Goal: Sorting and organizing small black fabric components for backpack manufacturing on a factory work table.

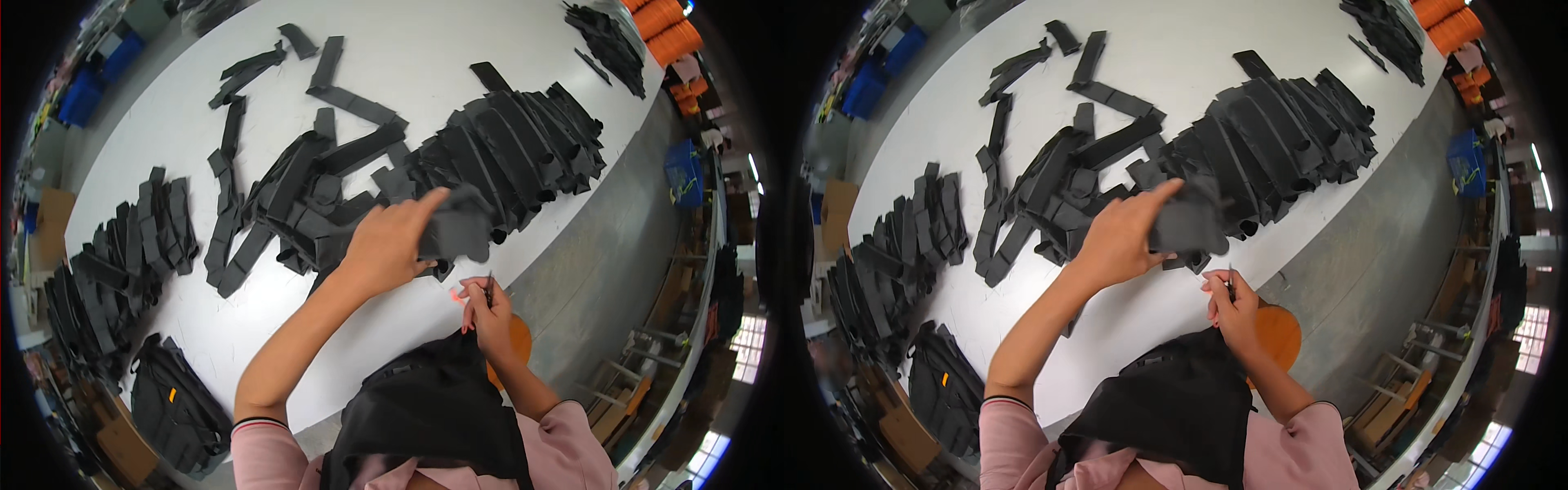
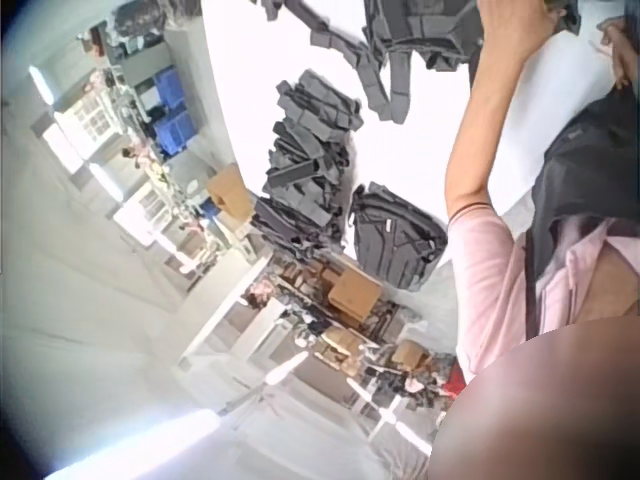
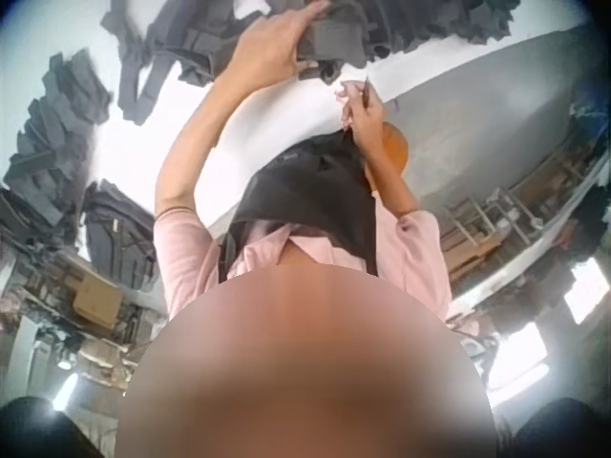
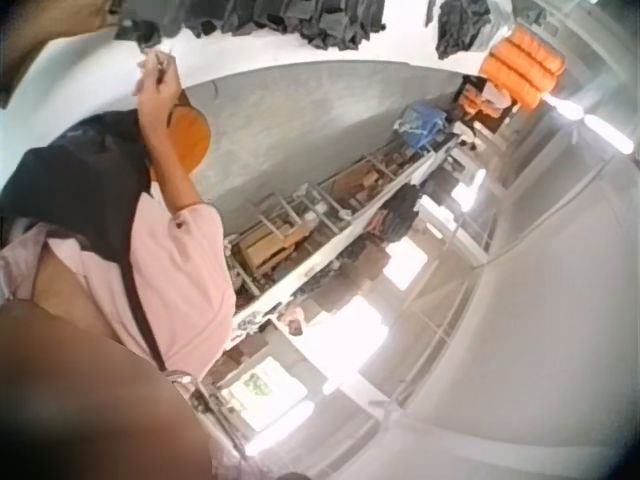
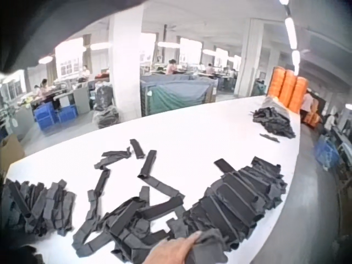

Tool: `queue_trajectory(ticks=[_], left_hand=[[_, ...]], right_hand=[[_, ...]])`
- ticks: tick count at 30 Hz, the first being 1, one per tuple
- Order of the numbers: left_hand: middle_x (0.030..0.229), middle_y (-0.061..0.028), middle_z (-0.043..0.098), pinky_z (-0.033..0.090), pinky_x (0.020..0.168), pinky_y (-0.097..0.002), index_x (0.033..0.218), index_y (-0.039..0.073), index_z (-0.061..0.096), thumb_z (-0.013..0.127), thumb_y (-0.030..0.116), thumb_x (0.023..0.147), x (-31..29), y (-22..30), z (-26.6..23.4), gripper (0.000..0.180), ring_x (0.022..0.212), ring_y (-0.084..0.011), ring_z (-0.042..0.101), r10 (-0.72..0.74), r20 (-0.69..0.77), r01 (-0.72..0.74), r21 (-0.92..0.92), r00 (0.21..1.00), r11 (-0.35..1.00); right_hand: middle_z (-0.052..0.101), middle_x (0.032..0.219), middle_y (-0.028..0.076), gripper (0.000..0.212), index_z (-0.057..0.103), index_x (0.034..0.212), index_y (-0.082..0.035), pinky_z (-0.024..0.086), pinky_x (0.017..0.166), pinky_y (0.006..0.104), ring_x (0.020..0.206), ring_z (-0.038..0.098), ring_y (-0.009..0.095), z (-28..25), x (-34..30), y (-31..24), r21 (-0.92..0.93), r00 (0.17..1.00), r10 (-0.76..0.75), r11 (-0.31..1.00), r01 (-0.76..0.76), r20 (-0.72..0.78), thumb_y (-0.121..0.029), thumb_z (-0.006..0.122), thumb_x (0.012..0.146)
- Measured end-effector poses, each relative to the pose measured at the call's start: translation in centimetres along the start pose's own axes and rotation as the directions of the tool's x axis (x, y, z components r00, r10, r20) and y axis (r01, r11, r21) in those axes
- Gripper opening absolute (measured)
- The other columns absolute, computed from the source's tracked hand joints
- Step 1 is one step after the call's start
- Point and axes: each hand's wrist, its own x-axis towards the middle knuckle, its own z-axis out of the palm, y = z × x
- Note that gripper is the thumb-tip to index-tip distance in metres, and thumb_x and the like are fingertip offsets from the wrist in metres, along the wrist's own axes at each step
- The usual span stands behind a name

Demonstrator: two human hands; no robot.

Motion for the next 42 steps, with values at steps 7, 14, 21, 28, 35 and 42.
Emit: queue_trajectory(ticks=[7,14,21,28,35,42], left_hand=[[0.149,-0.0079,0.014,0.014,0.104,-0.0612,0.138,0.034,0.031,0.081,0.048,0.042,6.0,-5.5,7.2,0.109,0.136,-0.0295,0.014,0.269,0.442,-0.516,0.684,0.856,0.516],[0.148,-0.0134,0.016,0.018,0.104,-0.058,0.137,0.02,0.034,0.083,0.035,0.048,3.7,-5.5,6.7,0.103,0.137,-0.032,0.014,0.412,0.309,-0.514,0.568,0.857,0.643],[0.127,-0.016,0.041,0.029,0.096,-0.0478,0.113,0.007,0.051,0.065,0.0,0.057,-7.6,-11.6,-2.5,0.058,0.117,-0.0349,0.039,0.159,-0.573,0.067,0.353,0.804,0.933],[0.127,-0.0193,0.04,0.028,0.099,-0.0467,0.123,0.001,0.042,0.072,0.01,0.065,-12.6,-24.4,-8.9,0.067,0.12,-0.0358,0.036,-0.134,-0.696,0.534,0.398,0.706,0.746],[0.123,-0.0198,0.047,0.045,0.086,-0.0419,0.122,-0.001,0.042,0.081,0.027,0.053,-5.8,-26.4,-12.8,0.085,0.114,-0.0338,0.046,-0.638,-0.383,0.743,0.309,0.668,0.593],[0.107,-0.012,0.06,0.042,0.089,-0.0297,0.118,-0.003,0.048,0.079,0.014,0.059,-9.0,-26.0,-15.0,0.068,0.098,-0.0213,0.058,-0.573,-0.028,0.416,-0.658,0.819,0.627]], right_hand=[[0.055,0.075,0.002,0.015,0.057,0.096,-0.001,0.031,0.045,0.0174,0.048,0.042,0.004,-3.1,-1.5,2.6,0.061,0.988,-0.028,0.997,0.038,-0.151,-0.013,0.049,0.092],[0.051,0.065,0.0,0.014,0.06,0.094,0.0,0.034,0.047,0.0179,0.051,0.042,0.003,-0.3,-2.0,1.5,-0.132,0.999,-0.044,0.99,0.046,0.012,-0.009,0.05,0.09],[0.047,0.06,-0.003,0.014,0.059,0.094,-0.001,0.031,0.047,0.0181,0.05,0.038,0.002,3.3,0.4,0.7,-0.166,0.97,-0.053,0.982,0.094,0.237,-0.009,0.048,0.091],[0.051,0.079,0.003,0.016,0.059,0.101,-0.002,0.04,0.053,0.0202,0.057,0.048,0.007,14.0,3.1,0.8,-0.316,0.799,0.044,0.93,0.186,0.6,-0.007,0.055,0.087],[0.036,0.126,0.013,0.071,0.035,0.132,-0.009,0.05,0.069,0.0356,0.095,0.056,0.029,19.2,6.9,5.7,-0.568,0.76,-0.36,0.51,0.646,0.541,-0.011,0.072,0.072],[0.045,0.12,0.009,0.038,0.053,0.114,-0.007,0.049,0.068,0.0348,0.09,0.058,0.027,21.0,14.4,7.2,-0.547,0.731,-0.463,0.486,0.682,0.501,-0.012,0.065,0.078]])
